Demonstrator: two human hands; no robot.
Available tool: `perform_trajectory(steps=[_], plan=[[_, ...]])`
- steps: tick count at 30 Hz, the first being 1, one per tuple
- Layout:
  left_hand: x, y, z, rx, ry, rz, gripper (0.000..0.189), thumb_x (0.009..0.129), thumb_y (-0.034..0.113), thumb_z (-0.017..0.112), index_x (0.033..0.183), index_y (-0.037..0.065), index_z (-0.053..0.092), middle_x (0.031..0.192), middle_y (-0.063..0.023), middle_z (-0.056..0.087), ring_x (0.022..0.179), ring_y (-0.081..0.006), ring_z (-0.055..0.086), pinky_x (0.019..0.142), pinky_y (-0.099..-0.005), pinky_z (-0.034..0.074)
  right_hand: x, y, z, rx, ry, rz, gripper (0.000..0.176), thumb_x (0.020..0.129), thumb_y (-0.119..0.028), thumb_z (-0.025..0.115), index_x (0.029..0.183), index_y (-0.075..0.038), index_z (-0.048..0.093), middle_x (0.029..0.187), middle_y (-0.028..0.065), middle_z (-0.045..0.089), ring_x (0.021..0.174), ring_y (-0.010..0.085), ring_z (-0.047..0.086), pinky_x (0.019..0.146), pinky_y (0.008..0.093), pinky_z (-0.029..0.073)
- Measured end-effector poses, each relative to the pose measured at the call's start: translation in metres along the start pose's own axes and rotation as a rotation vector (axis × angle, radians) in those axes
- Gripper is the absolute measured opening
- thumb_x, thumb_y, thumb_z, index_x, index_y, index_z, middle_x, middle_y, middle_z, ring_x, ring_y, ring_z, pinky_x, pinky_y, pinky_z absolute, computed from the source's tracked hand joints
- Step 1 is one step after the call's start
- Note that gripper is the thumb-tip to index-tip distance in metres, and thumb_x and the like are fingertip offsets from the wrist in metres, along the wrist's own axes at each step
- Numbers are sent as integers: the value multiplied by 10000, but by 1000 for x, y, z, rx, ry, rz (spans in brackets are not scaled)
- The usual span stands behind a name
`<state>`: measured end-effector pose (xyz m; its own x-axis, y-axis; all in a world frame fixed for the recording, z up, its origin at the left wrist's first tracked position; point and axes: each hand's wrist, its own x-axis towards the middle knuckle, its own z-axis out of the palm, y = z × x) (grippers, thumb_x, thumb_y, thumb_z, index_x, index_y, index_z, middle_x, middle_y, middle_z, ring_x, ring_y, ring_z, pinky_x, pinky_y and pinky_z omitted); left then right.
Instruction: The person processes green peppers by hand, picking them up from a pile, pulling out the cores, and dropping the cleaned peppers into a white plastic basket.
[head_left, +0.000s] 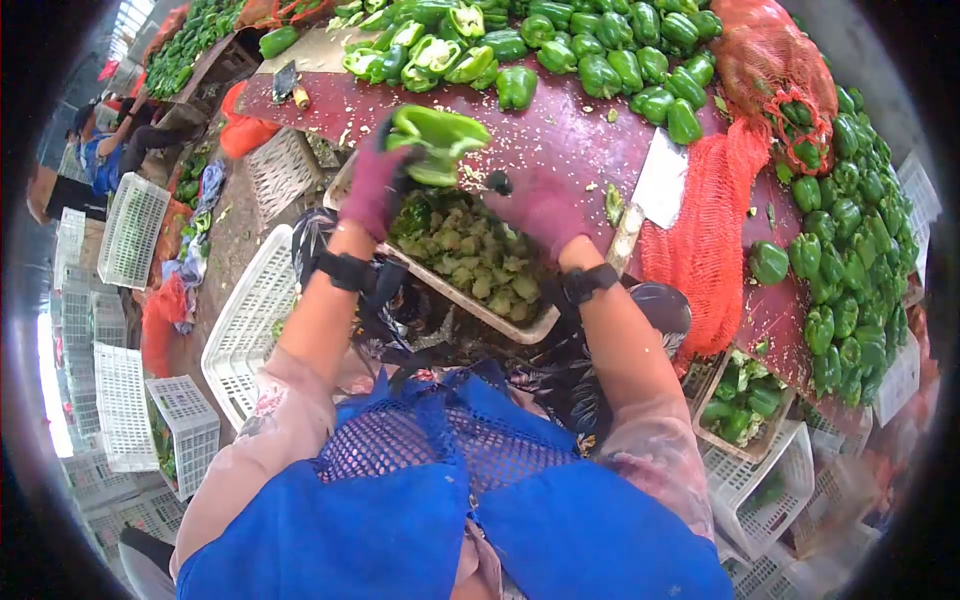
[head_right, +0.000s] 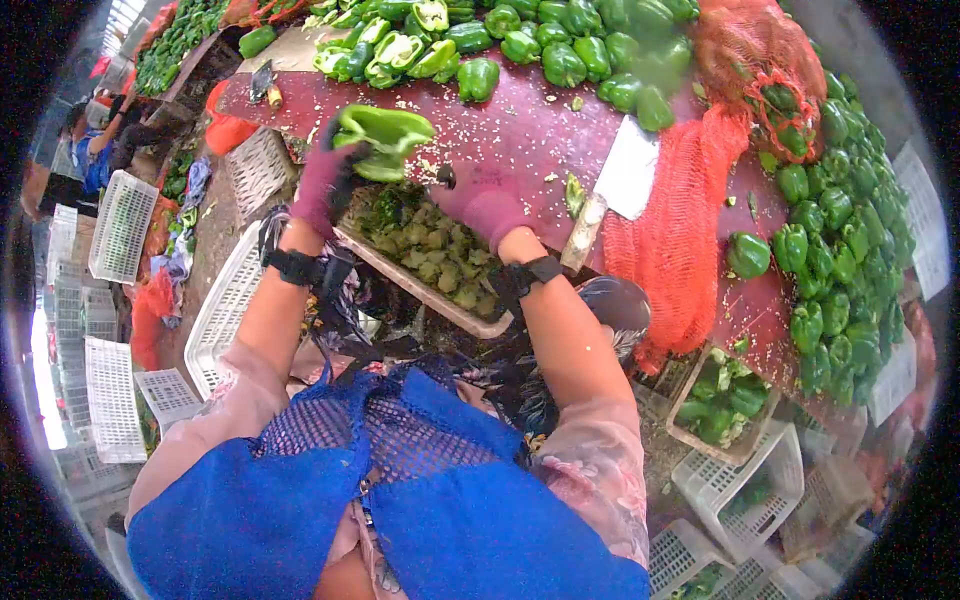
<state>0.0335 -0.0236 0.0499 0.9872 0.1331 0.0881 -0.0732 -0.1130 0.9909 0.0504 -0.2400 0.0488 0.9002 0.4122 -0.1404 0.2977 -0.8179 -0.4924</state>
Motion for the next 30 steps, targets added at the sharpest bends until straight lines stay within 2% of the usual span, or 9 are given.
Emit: perform_trajectory(steps=[3,9,16,17,20,21,22,24,30], plan=[[-27,27,20,762,-240,652,669,715,-129,572,1323,146,519,1262,-128,588,1089,-256,619,906,-339,507,49,38,93,451,25,-213,512,819,-365,589,1238,-75,547,1145,212,618,1053,368,597,911,432,473],[-9,54,-76,937,140,604,636,745,-91,575,1307,203,527,1147,-104,635,962,-296,652,825,-373,529,7,0,35,296,22,-78,496,826,-359,577,1238,-83,550,1206,222,586,1100,357,579,942,432,456],[-82,-13,-281,1427,-62,-423,572,816,122,591,1370,173,456,1226,-213,579,1107,-390,568,946,-450,451,-3,22,31,571,174,31,447,833,-311,590,1211,-73,565,1166,208,613,1097,364,581,942,424,458],[-76,-16,-284,1426,11,-313,581,818,146,606,1376,170,447,1238,-212,572,1121,-394,557,958,-450,442,4,28,36,474,172,49,453,831,-309,585,1214,-69,559,1162,219,611,1088,368,582,930,414,462],[-33,-7,-229,1347,173,111,617,829,249,670,1389,152,431,1254,-190,567,1109,-360,577,937,-422,461,11,33,34,615,180,85,482,824,-312,599,1227,-52,550,1167,210,612,1076,352,591,920,400,463],[-14,37,-169,948,125,-183,612,841,264,669,1393,147,430,1257,-181,566,1060,-305,606,887,-378,488,19,33,34,654,230,89,482,827,-305,603,1227,-43,547,1161,205,615,1067,343,596,914,395,464],[11,38,-135,877,45,3,608,849,290,672,1391,151,435,1267,-163,570,1010,-250,619,844,-342,501,25,34,36,696,282,97,482,829,-298,607,1226,-33,544,1156,201,618,1058,334,601,909,391,464],[62,28,-65,907,-172,316,617,860,376,651,1407,213,419,1384,-148,484,1192,-312,542,966,-394,451,28,40,33,792,377,140,463,842,-265,609,1218,-5,540,1145,187,624,1047,299,603,906,367,462],[159,-32,125,1348,-270,233,829,781,585,613,1472,300,253,1496,-217,268,1238,-423,476,972,-501,437,46,54,37,1207,450,213,388,880,-189,612,1190,39,556,1088,108,615,896,149,598,781,294,498]])
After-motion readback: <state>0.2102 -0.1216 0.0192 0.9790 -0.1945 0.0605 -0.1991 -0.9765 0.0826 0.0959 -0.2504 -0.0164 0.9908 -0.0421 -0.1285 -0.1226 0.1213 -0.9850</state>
